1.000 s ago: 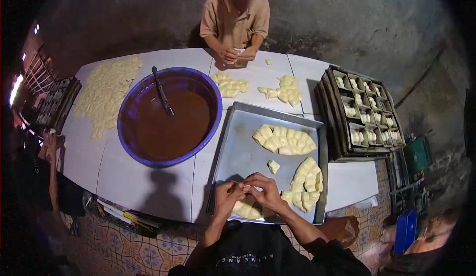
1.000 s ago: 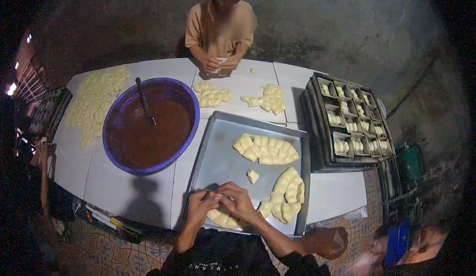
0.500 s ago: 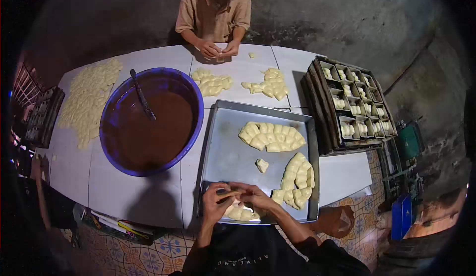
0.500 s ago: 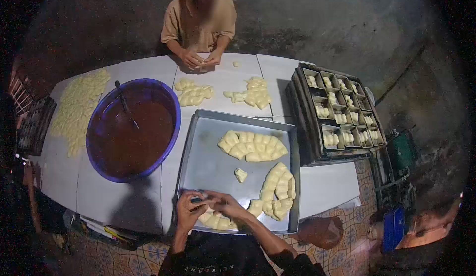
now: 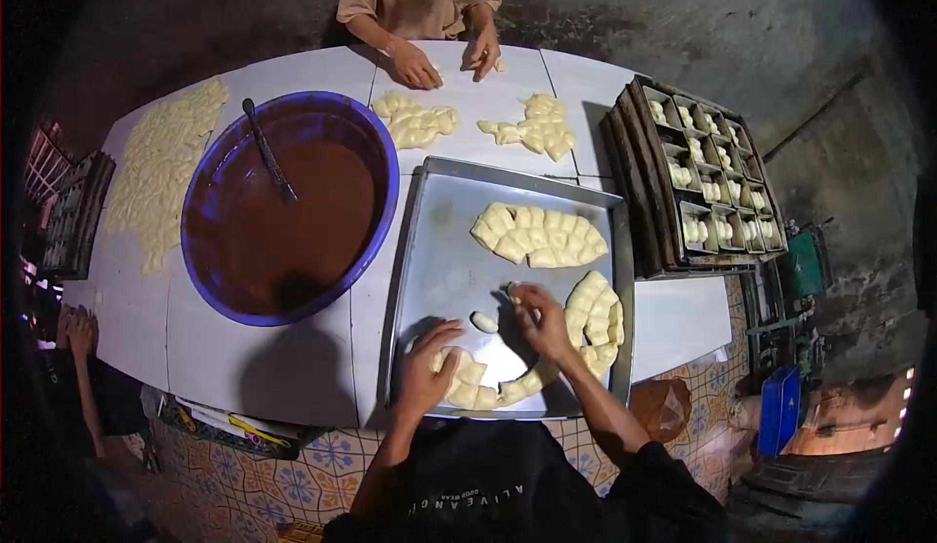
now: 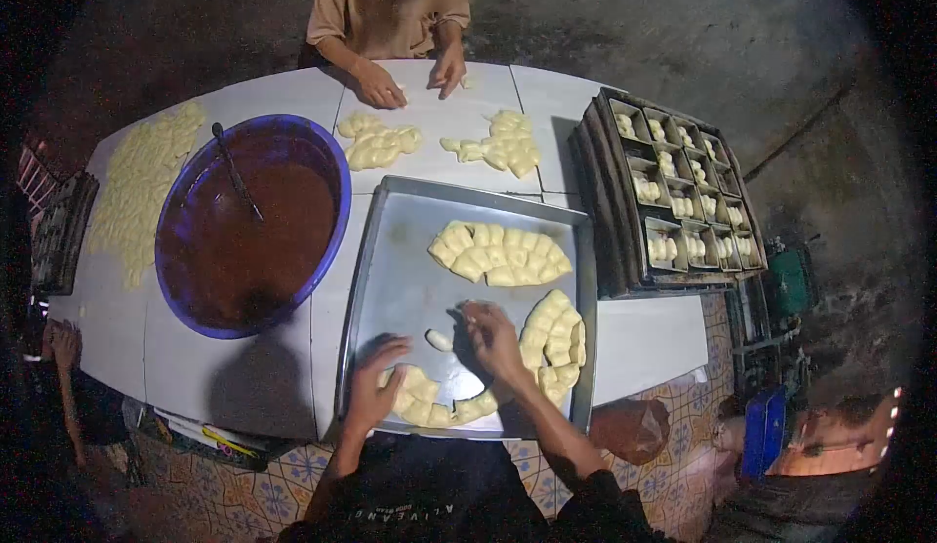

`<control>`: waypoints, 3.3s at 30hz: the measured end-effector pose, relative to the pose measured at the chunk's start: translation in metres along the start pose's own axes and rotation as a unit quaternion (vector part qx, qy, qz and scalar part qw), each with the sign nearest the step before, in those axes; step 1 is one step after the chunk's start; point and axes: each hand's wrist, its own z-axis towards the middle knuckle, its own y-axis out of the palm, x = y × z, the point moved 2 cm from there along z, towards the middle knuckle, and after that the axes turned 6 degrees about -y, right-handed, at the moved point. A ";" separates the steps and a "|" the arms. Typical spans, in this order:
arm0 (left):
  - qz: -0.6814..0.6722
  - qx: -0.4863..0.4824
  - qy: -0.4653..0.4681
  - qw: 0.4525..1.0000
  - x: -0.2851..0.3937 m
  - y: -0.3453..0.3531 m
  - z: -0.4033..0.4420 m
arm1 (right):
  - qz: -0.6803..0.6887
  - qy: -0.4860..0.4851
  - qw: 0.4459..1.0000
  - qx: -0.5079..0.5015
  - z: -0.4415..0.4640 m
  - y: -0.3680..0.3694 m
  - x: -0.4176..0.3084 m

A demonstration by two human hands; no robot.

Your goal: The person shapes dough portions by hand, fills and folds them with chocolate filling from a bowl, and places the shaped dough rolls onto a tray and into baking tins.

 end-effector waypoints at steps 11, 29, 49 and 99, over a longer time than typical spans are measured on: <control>-0.081 0.036 0.011 0.996 0.032 0.027 0.002 | 0.273 0.022 0.962 -0.013 0.004 0.002 -0.030; -0.749 -0.175 -0.060 0.636 0.037 0.004 0.002 | 0.345 -0.150 0.919 -0.118 0.021 0.056 -0.108; 0.022 0.165 -0.159 0.973 0.064 -0.130 0.068 | 0.585 0.149 0.790 -0.107 0.013 0.105 -0.063; -0.260 0.188 -0.071 0.944 -0.023 -0.017 -0.007 | 0.051 0.062 0.997 0.017 0.004 0.029 0.034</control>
